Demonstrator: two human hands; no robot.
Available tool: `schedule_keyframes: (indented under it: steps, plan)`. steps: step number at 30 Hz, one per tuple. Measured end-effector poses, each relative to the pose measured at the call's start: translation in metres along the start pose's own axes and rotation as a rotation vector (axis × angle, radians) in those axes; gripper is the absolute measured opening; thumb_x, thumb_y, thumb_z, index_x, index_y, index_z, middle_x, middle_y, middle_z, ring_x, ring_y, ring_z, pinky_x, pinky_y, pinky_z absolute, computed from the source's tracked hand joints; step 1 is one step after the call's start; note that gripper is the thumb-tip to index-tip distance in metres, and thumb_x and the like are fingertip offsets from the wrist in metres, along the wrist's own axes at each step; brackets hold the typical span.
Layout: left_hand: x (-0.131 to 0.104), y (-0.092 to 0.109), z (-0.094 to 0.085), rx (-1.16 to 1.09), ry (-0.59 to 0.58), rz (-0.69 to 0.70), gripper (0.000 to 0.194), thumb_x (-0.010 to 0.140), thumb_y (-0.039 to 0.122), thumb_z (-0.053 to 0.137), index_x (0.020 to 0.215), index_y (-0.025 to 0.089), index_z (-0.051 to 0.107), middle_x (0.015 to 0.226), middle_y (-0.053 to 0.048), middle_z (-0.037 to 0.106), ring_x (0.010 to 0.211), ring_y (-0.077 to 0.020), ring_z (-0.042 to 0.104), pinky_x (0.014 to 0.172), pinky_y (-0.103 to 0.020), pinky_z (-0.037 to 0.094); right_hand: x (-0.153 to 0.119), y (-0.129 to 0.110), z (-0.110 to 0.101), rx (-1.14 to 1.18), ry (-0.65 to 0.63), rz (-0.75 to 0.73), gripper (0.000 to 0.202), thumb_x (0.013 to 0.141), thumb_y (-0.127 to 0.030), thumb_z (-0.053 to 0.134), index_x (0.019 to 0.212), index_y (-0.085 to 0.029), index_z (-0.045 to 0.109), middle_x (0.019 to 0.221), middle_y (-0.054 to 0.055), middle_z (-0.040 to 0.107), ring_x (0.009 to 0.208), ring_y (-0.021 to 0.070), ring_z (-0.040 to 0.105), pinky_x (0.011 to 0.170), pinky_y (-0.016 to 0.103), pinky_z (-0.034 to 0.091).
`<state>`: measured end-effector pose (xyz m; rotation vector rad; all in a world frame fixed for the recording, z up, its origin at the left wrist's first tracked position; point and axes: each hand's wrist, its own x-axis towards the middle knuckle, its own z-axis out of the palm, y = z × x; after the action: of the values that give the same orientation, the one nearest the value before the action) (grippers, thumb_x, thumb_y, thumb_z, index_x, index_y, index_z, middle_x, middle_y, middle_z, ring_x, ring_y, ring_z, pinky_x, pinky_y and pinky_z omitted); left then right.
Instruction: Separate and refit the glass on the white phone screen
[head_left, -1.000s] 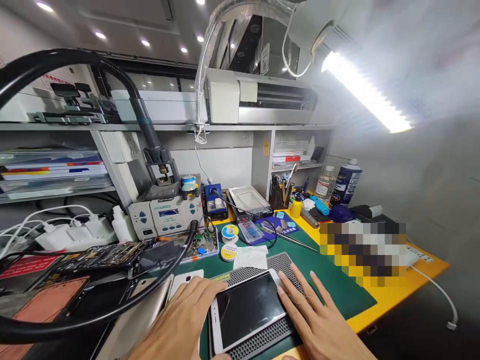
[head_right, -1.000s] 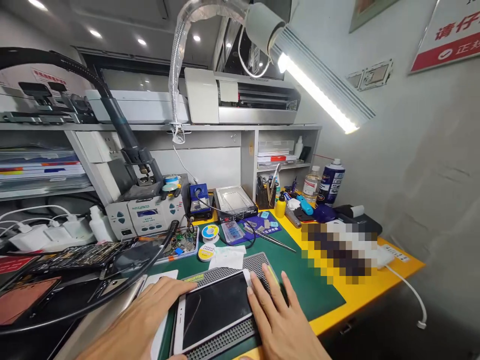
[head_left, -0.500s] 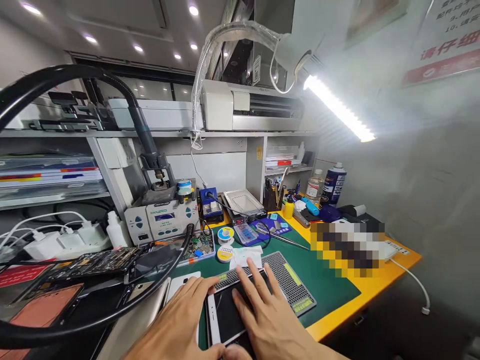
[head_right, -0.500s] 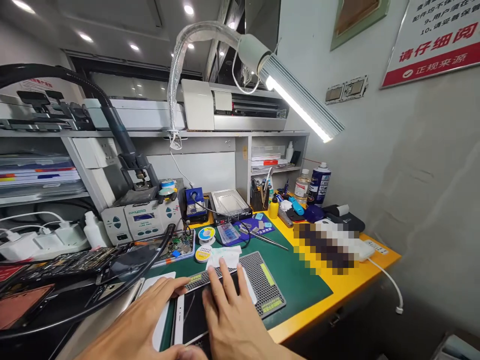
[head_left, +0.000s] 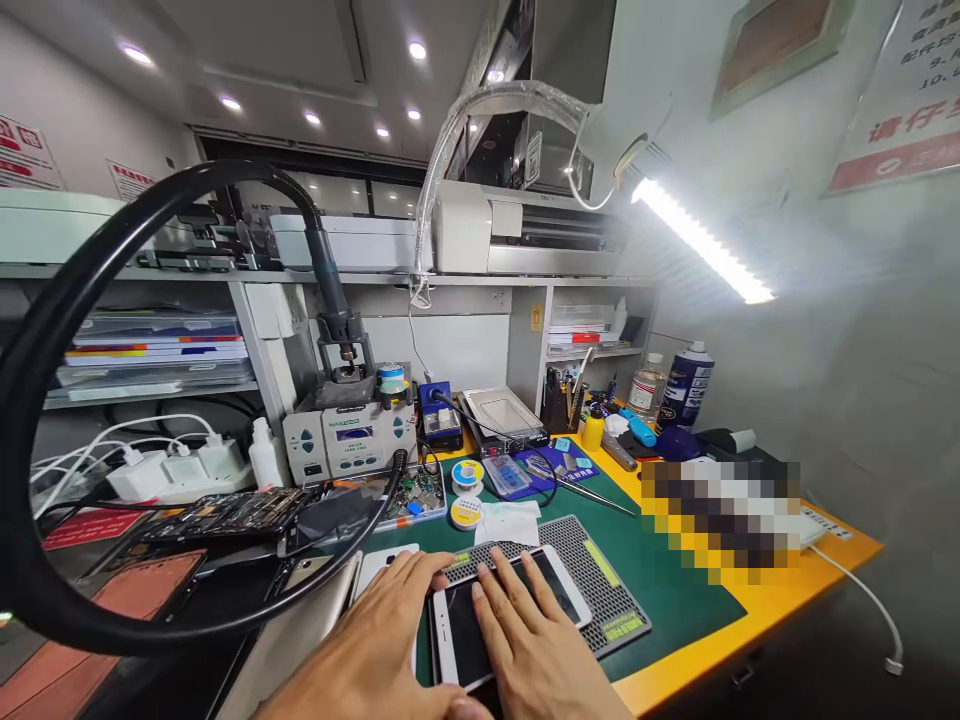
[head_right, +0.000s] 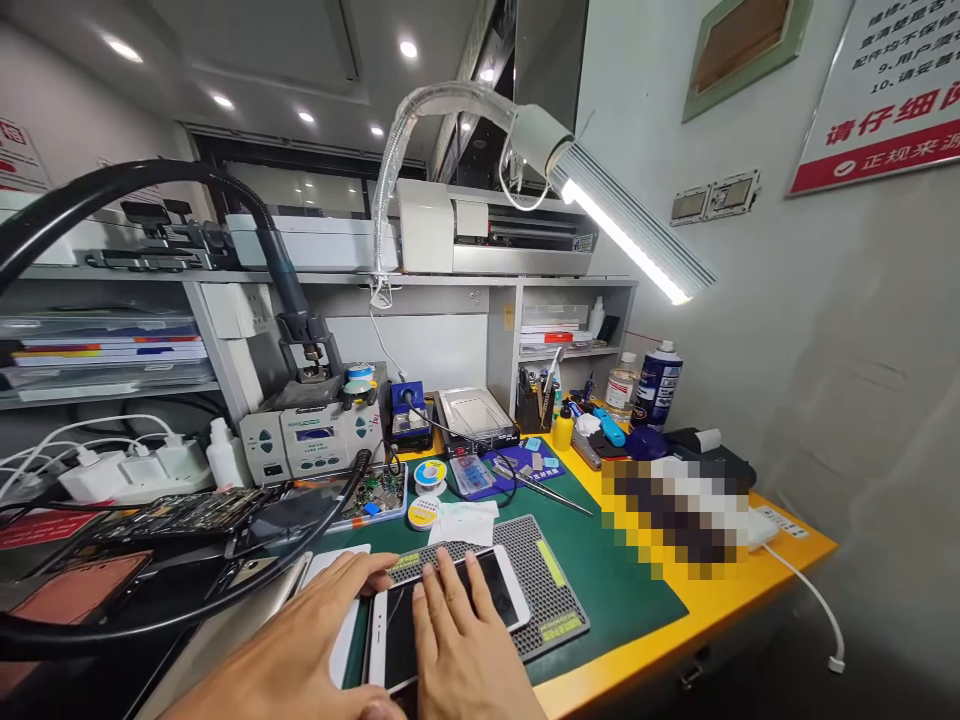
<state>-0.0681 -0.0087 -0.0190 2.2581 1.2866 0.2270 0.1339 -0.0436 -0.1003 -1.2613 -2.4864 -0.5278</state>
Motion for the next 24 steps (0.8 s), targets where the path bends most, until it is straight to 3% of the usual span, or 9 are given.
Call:
schedule_keyframes:
  steps: [3,6,9,11,13,17,19,20,24]
  plan:
    - [-0.002,0.004,-0.004,-0.016,-0.017,-0.014,0.085,0.062,0.027,0.069,0.143,0.017,0.047,0.145,-0.013,0.051,0.139,-0.0309,0.04,0.117,-0.042,0.029,-0.022,0.02,-0.012,-0.167,0.092,-0.016,0.069,0.094,-0.062,0.047,0.127,-0.004,0.066,0.132,0.019,0.061,0.124,0.0374,0.059,0.103,0.047,0.049]
    - [-0.002,0.006,-0.007,-0.042,-0.043,-0.036,0.086,0.061,0.024,0.071,0.144,0.018,0.047,0.147,-0.012,0.049,0.141,-0.031,0.037,0.118,-0.041,0.026,-0.028,0.028,-0.014,-0.32,0.184,-0.004,0.068,0.094,-0.064,0.046,0.111,-0.005,0.075,0.116,0.02,0.071,0.103,0.0361,0.071,0.084,0.043,0.058]
    - [0.001,0.002,-0.005,-0.067,-0.034,-0.013,0.089,0.059,0.022,0.073,0.144,0.018,0.047,0.146,-0.012,0.051,0.137,-0.0312,0.042,0.116,-0.04,0.03,-0.005,0.011,0.01,-0.34,0.296,-0.09,0.064,0.097,-0.058,0.042,0.101,-0.004,0.076,0.106,0.019,0.075,0.091,0.0342,0.075,0.074,0.041,0.06]
    - [0.002,-0.002,-0.003,-0.062,-0.026,0.004,0.087,0.059,0.021,0.072,0.143,0.018,0.048,0.145,-0.011,0.052,0.135,-0.0306,0.045,0.116,-0.039,0.032,0.014,-0.006,0.031,-0.297,0.485,-0.061,0.042,0.101,-0.036,0.042,0.097,-0.01,0.075,0.102,0.013,0.078,0.088,0.029,0.076,0.075,0.038,0.06]
    - [0.003,-0.005,-0.002,-0.052,-0.019,0.005,0.084,0.06,0.021,0.07,0.142,0.019,0.048,0.146,-0.011,0.051,0.137,-0.0303,0.043,0.116,-0.04,0.032,0.023,-0.016,0.046,-0.253,0.571,-0.061,0.037,0.102,-0.029,0.04,0.098,-0.013,0.072,0.104,0.008,0.078,0.091,0.0263,0.075,0.079,0.037,0.058]
    - [-0.002,-0.004,-0.004,-0.053,0.02,-0.024,0.086,0.058,0.023,0.078,0.14,0.018,0.051,0.143,-0.012,0.054,0.139,-0.0315,0.04,0.116,-0.041,0.032,0.005,-0.008,0.05,-0.232,0.548,-0.093,0.036,0.101,-0.017,0.035,0.102,-0.015,0.07,0.104,0.006,0.078,0.093,0.0223,0.074,0.089,0.032,0.054]
    - [-0.004,-0.001,-0.006,-0.056,0.016,-0.043,0.087,0.056,0.021,0.079,0.139,0.018,0.052,0.142,-0.012,0.054,0.14,-0.0318,0.039,0.117,-0.041,0.031,-0.003,-0.002,0.046,-0.255,0.472,-0.101,0.036,0.098,-0.013,0.034,0.107,-0.014,0.069,0.109,0.007,0.077,0.096,0.022,0.073,0.096,0.032,0.05]
    - [-0.004,0.001,-0.006,-0.058,0.007,-0.048,0.087,0.057,0.021,0.078,0.139,0.018,0.052,0.144,-0.012,0.053,0.14,-0.0316,0.039,0.117,-0.041,0.031,-0.003,-0.002,0.045,-0.244,0.522,-0.05,0.038,0.098,-0.012,0.033,0.106,-0.014,0.069,0.105,0.007,0.078,0.094,0.0223,0.074,0.098,0.033,0.049]
    - [-0.003,-0.001,-0.004,-0.067,-0.026,-0.038,0.09,0.059,0.02,0.071,0.144,0.015,0.044,0.152,-0.013,0.045,0.143,-0.0294,0.034,0.119,-0.04,0.027,0.02,-0.014,0.04,-0.172,0.531,-0.072,0.042,0.103,-0.024,0.029,0.114,-0.011,0.067,0.112,0.007,0.076,0.098,0.0228,0.072,0.094,0.033,0.053]
